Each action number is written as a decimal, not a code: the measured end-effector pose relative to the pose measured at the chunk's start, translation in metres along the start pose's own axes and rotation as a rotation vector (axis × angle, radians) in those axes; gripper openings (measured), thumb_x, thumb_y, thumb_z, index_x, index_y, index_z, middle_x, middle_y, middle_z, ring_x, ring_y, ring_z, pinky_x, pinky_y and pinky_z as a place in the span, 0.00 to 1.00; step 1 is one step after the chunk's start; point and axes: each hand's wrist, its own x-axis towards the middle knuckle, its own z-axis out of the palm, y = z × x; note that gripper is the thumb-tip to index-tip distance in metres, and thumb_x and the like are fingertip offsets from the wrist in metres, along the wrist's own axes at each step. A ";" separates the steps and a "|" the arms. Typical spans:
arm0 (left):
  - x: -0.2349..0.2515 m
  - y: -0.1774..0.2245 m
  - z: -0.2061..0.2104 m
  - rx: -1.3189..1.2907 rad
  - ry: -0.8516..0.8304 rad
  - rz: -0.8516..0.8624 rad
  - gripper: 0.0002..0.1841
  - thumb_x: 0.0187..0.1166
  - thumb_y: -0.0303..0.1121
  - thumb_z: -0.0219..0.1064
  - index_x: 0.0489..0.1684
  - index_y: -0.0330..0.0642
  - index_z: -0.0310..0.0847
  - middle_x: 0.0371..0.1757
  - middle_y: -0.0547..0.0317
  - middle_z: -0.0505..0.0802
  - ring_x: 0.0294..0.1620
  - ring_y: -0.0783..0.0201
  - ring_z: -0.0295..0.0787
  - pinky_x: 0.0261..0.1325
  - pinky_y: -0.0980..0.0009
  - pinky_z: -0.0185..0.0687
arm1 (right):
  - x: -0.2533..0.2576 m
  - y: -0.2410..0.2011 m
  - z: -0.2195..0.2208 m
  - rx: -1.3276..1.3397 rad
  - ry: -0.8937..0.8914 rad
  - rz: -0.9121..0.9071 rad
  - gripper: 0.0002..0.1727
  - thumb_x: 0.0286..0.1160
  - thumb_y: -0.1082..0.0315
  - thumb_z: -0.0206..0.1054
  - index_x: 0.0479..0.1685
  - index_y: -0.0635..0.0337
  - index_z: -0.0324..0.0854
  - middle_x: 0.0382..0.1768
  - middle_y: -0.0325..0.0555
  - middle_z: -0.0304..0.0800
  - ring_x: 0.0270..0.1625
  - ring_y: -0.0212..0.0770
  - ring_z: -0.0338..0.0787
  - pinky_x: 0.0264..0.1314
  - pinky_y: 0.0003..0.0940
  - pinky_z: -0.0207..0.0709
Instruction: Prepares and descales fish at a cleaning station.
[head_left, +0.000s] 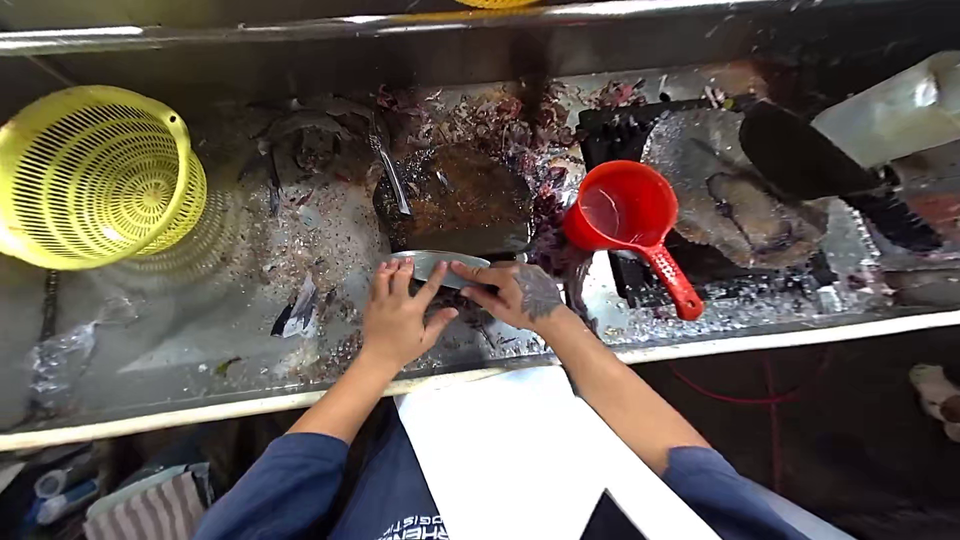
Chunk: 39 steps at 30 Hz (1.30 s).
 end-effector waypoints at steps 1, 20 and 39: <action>0.010 0.012 0.003 -0.017 -0.009 0.017 0.38 0.78 0.76 0.47 0.86 0.74 0.70 0.82 0.37 0.77 0.86 0.31 0.64 0.84 0.32 0.55 | -0.006 0.011 -0.007 0.013 0.005 0.022 0.23 0.84 0.40 0.59 0.76 0.21 0.82 0.42 0.42 0.97 0.46 0.47 0.95 0.51 0.59 0.86; 0.085 0.087 0.021 -0.107 -0.076 0.257 0.37 0.79 0.74 0.47 0.85 0.71 0.73 0.77 0.46 0.82 0.84 0.39 0.67 0.85 0.38 0.59 | -0.058 0.069 -0.065 0.000 0.177 0.135 0.23 0.80 0.49 0.66 0.73 0.37 0.87 0.42 0.47 0.98 0.40 0.49 0.96 0.45 0.63 0.87; 0.007 -0.001 -0.007 -0.085 0.031 0.027 0.33 0.80 0.73 0.46 0.82 0.80 0.74 0.77 0.49 0.83 0.83 0.42 0.70 0.82 0.39 0.64 | -0.004 -0.006 -0.006 0.141 -0.022 0.075 0.23 0.82 0.44 0.64 0.74 0.29 0.85 0.47 0.41 0.98 0.48 0.45 0.96 0.55 0.59 0.87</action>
